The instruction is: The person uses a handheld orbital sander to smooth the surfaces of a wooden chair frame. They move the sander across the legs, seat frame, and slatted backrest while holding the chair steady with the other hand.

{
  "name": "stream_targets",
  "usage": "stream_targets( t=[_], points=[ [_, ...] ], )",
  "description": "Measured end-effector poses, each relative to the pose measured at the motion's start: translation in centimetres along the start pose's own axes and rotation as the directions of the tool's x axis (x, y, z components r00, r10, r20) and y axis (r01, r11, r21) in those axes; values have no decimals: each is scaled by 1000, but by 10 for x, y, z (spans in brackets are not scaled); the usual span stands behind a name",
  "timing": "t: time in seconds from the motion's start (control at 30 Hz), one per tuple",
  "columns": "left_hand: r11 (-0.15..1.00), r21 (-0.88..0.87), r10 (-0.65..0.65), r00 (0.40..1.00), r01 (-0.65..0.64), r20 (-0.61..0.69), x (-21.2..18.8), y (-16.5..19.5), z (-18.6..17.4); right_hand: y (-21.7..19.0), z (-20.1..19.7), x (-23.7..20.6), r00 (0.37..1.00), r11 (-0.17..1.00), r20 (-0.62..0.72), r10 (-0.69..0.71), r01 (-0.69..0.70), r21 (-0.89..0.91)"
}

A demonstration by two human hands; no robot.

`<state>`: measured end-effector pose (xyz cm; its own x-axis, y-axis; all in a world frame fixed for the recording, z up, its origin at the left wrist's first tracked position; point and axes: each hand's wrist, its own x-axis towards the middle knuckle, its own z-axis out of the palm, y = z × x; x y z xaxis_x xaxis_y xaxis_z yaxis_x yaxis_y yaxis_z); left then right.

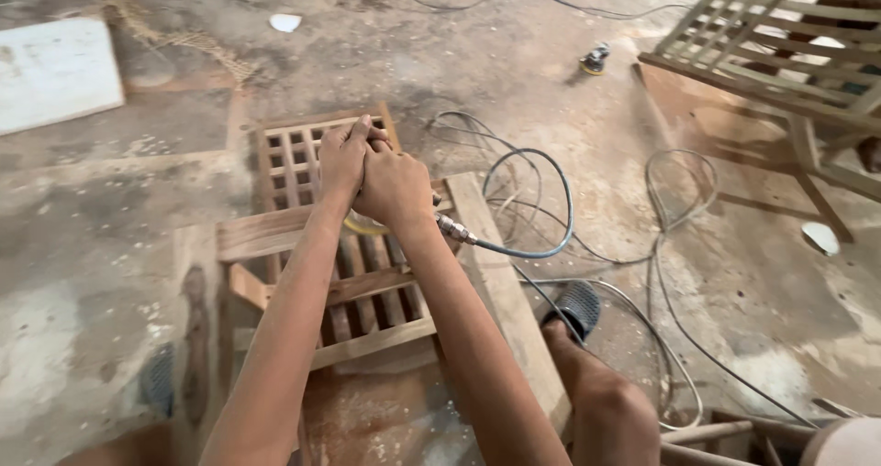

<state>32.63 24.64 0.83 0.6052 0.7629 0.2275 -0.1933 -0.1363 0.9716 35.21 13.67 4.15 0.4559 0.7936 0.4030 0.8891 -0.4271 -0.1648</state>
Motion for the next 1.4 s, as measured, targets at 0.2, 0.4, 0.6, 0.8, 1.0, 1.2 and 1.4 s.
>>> stream_targets(
  t=[0.2,0.4,0.6,0.8,1.0,1.2,1.4],
  points=[
    [989,127,64,993,-76,97,21,-3,58,48,-10,1,987,987,52,151,-148,-64],
    [987,-43,-140,955,157,262,36,-15,67,45,-3,6,960,944,61,273,-255,-208],
    [997,-61,-34,973,49,230,13,-36,17,10,13,9,958,922,-7,286,-278,-272],
    [982,108,165,980,-153,-108,-38,8,-48,-37,57,16,980,948,166,108,-51,-314],
    [950,296,80,994,-98,72,-43,43,-121,-110,122,22,968,921,246,49,52,-387],
    [995,72,62,996,-67,67,-50,28,-175,-159,147,28,986,934,161,53,8,-357],
    [997,81,5,999,-8,35,-55,31,-167,-153,151,19,991,951,129,44,-2,-310]
  ],
)
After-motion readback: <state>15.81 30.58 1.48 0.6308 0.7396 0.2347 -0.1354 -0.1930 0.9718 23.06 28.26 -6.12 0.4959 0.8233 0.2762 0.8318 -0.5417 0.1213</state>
